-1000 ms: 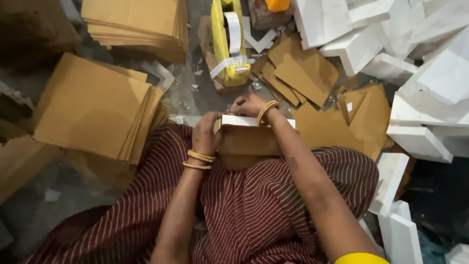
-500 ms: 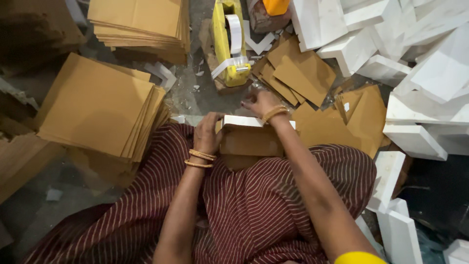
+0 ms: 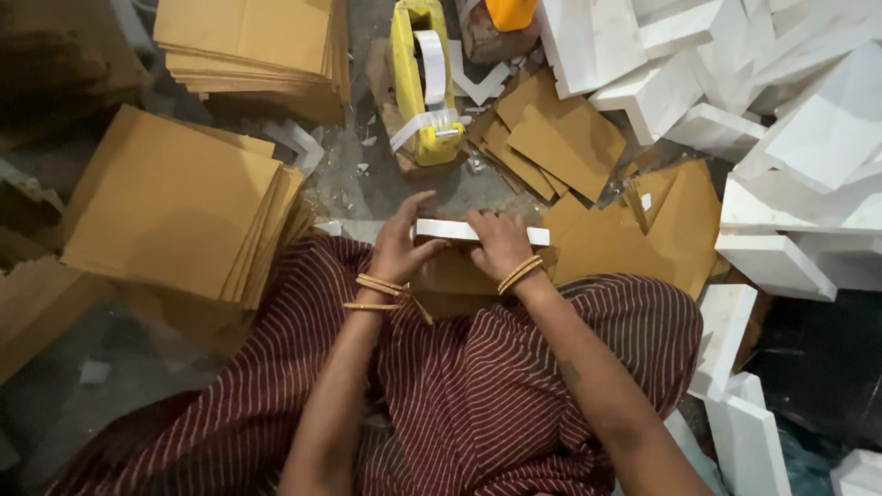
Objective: The person sits on the floor and assembles small white styrofoam boxes by hand. They pick up a white box, fold its flaps, and secure them with tape from a yellow dispenser. The person repeats this process for multiple boxes, stacking the finished ones aside.
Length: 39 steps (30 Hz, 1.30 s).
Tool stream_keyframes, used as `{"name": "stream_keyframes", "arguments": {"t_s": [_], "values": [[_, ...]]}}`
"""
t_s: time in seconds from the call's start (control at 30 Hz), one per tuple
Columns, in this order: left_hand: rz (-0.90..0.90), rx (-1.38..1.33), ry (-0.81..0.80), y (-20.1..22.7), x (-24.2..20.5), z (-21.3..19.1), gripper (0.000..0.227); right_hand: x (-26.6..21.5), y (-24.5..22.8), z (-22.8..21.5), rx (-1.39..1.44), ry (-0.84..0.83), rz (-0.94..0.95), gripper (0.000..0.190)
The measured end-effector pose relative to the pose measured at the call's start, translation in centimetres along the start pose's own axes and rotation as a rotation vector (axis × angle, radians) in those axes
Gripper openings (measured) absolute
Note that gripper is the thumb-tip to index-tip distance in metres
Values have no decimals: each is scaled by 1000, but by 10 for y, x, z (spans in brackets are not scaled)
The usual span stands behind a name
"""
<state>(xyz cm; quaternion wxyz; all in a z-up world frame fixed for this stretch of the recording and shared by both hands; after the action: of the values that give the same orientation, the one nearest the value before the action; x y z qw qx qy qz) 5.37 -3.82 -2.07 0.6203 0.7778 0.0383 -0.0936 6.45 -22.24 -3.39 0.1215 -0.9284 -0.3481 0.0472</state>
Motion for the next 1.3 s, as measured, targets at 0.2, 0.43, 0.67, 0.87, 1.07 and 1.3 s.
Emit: {"name": "stream_keyframes", "arguments": {"t_s": [0.2,0.43,0.67,0.87,1.07,1.3], "values": [[-104,70,-12,-42,12,12,81,-4,2,4,39,35,-5,58],[-159,367,86,-84,11,23,93,-2,1,-1,30,53,-62,70],[-314,42,70,-104,5,-15,71,-14,-4,-61,141,185,98,47],[-381,-38,106,-117,-9,-65,49,-42,21,-84,720,543,369,53],[-159,817,5,-71,-37,-62,39,-74,69,-17,1150,723,466,42],[-270,1090,98,-53,-67,-81,53,-75,73,-13,1548,983,669,40]]}}
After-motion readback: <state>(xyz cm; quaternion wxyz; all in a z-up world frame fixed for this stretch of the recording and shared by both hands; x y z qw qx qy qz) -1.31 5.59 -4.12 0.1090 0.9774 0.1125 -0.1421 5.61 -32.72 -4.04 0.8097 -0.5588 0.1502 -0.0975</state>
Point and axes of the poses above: each hand's wrist, its own x-axis towards the middle knuckle, its own z-axis out of the palm, y = z × x, the point moved 7 cm from there along x, towards the middle knuckle, and after that the axes turned 15 degrees about -z, right-handed, at the moved point
